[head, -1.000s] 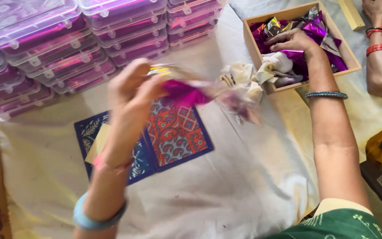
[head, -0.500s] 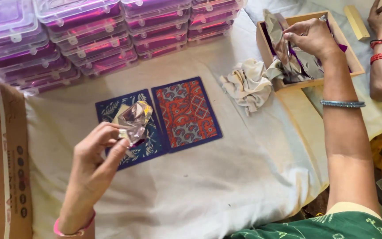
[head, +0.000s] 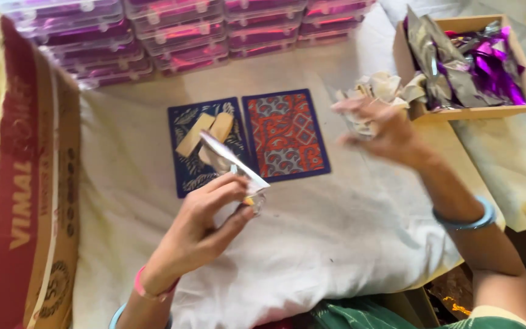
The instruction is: The person wipes two rectangular wooden blocks with a white cloth, then places them on a patterned mat. They then take a sheet of shiny purple foil, place the blocks on it, and fold the foil around the blocks to wrap them.
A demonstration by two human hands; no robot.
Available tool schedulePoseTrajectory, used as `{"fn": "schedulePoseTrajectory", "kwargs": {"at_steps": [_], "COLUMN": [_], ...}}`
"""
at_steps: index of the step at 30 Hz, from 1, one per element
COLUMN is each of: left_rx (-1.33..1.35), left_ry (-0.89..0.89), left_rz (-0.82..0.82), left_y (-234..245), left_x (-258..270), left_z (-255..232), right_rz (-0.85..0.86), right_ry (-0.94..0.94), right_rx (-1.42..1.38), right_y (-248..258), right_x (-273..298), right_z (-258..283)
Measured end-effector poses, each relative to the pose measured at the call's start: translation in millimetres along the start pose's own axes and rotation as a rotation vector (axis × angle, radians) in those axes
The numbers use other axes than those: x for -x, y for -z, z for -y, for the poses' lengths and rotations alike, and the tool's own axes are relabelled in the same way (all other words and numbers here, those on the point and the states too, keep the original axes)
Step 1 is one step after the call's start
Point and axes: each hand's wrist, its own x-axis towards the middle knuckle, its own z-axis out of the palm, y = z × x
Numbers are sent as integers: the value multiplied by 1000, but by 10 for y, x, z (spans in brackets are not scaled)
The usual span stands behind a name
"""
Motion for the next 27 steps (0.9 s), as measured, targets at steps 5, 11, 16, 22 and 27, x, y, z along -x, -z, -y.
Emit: {"fn": "schedulePoseTrajectory", "kwargs": {"at_steps": [5, 11, 16, 22, 27], "left_rx": [222, 163, 480, -44, -326], "left_ry": [-67, 94, 182, 142, -25], "left_rz": [-5, -210, -302, -393, -250], "left_y": [-350, -684, -767, -806, -956], "left_x": [-179, -239, -223, -164, -120], "left_z": [10, 348, 774, 847, 885], "right_rz": [271, 249, 92, -53, -81], "right_ry": [347, -68, -338, -526, -531], "right_rx": [-468, -1008, -1199, -1134, -1061], "right_y": [-817, -1397, -1481, -1473, -1565], "right_x": [41, 309, 340, 224, 230], "right_z": [961, 817, 337, 218, 178]}}
